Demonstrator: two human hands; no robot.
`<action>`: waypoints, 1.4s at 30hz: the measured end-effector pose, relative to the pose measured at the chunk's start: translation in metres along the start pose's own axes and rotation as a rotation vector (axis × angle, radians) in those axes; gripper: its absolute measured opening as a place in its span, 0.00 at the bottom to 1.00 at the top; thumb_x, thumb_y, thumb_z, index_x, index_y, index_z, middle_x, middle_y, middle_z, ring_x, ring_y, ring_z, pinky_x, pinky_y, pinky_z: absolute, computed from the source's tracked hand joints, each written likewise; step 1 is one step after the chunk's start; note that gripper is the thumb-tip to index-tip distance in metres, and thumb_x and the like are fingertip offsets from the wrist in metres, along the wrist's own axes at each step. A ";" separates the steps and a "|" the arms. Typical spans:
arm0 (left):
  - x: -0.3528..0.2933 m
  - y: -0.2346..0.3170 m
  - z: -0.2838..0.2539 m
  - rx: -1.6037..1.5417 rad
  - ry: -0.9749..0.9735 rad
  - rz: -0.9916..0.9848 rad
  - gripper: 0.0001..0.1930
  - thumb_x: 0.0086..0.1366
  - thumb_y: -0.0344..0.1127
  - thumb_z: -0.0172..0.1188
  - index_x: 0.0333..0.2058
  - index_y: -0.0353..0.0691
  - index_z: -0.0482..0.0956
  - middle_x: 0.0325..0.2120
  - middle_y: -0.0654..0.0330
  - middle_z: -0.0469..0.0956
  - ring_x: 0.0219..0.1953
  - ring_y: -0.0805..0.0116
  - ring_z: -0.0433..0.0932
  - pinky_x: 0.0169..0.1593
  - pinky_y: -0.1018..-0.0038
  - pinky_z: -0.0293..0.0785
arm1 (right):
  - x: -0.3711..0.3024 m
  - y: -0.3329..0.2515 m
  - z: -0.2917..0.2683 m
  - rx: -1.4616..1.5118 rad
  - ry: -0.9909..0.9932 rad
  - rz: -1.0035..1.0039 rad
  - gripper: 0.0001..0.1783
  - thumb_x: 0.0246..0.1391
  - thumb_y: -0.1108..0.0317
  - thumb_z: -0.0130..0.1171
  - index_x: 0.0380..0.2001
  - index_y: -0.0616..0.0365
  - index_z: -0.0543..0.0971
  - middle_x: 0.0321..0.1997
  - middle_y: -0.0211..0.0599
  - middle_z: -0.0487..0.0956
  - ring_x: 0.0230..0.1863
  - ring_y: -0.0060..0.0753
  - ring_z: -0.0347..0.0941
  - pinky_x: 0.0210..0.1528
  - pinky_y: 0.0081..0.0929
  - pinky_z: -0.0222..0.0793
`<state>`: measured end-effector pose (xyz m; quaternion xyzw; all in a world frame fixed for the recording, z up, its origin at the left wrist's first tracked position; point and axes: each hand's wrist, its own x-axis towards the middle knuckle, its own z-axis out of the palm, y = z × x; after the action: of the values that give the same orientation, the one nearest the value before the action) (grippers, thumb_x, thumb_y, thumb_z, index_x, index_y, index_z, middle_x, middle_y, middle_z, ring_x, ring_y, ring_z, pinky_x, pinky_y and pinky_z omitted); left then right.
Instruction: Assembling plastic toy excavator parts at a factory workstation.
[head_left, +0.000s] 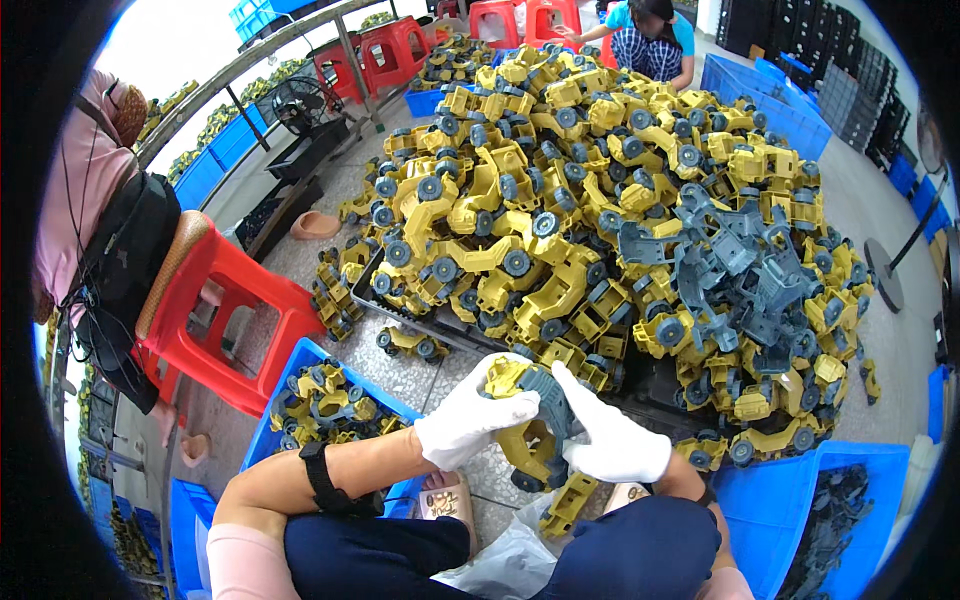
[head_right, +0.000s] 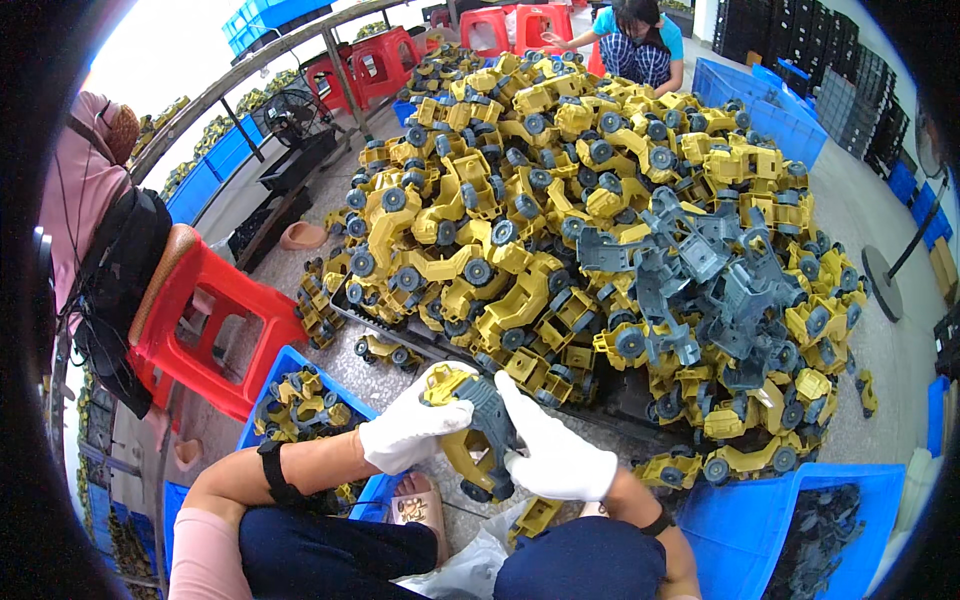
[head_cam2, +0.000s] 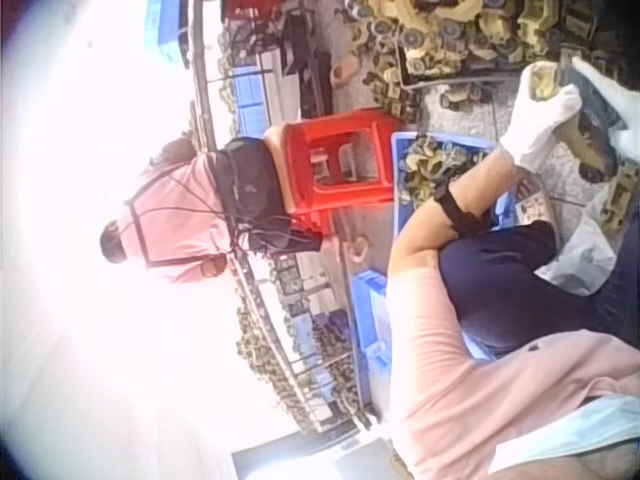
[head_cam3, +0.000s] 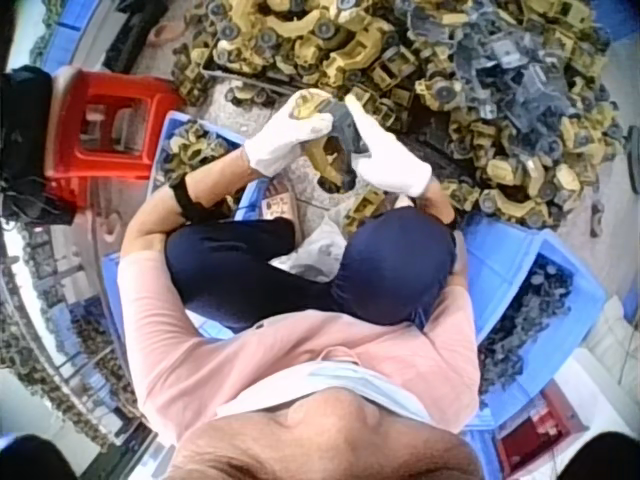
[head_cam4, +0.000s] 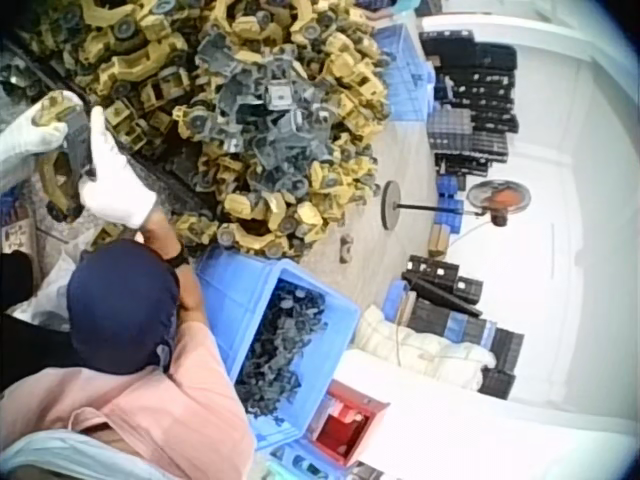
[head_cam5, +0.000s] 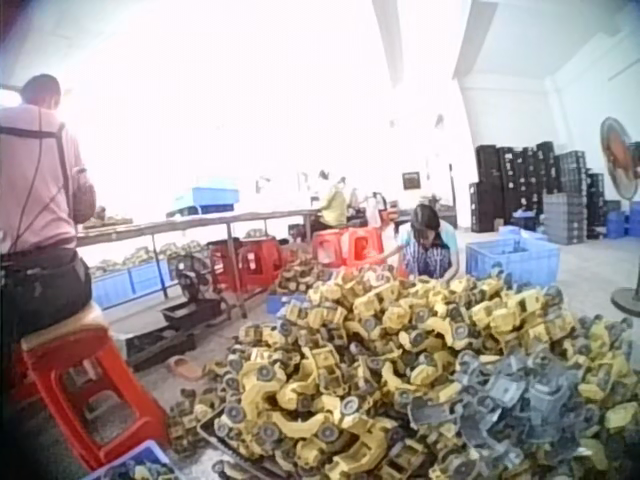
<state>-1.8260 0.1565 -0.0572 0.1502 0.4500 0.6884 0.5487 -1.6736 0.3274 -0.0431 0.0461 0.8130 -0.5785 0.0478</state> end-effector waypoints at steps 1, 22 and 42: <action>-0.001 0.002 0.001 0.001 0.004 -0.001 0.29 0.60 0.26 0.67 0.57 0.42 0.63 0.47 0.63 0.74 0.49 0.73 0.75 0.56 0.71 0.71 | -0.001 0.001 -0.001 0.003 -0.003 -0.001 0.49 0.51 0.68 0.60 0.71 0.62 0.45 0.70 0.63 0.57 0.68 0.55 0.61 0.69 0.36 0.55; -0.006 0.028 0.015 0.508 -0.085 0.186 0.39 0.47 0.25 0.75 0.55 0.46 0.59 0.44 0.66 0.70 0.47 0.78 0.70 0.51 0.75 0.70 | -0.003 0.005 0.015 -0.280 0.672 -0.455 0.32 0.39 0.72 0.71 0.53 0.55 0.79 0.40 0.42 0.78 0.36 0.37 0.78 0.38 0.27 0.76; -0.010 0.022 0.020 0.948 -0.043 0.313 0.40 0.42 0.26 0.75 0.55 0.40 0.64 0.46 0.54 0.66 0.51 0.61 0.69 0.57 0.70 0.66 | -0.007 0.002 0.002 -0.456 0.454 -0.602 0.31 0.43 0.62 0.73 0.52 0.58 0.77 0.38 0.44 0.75 0.36 0.44 0.76 0.37 0.32 0.75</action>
<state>-1.8226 0.1563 -0.0258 0.4627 0.6740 0.4790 0.3195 -1.6661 0.3258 -0.0445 -0.0785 0.8870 -0.3478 -0.2936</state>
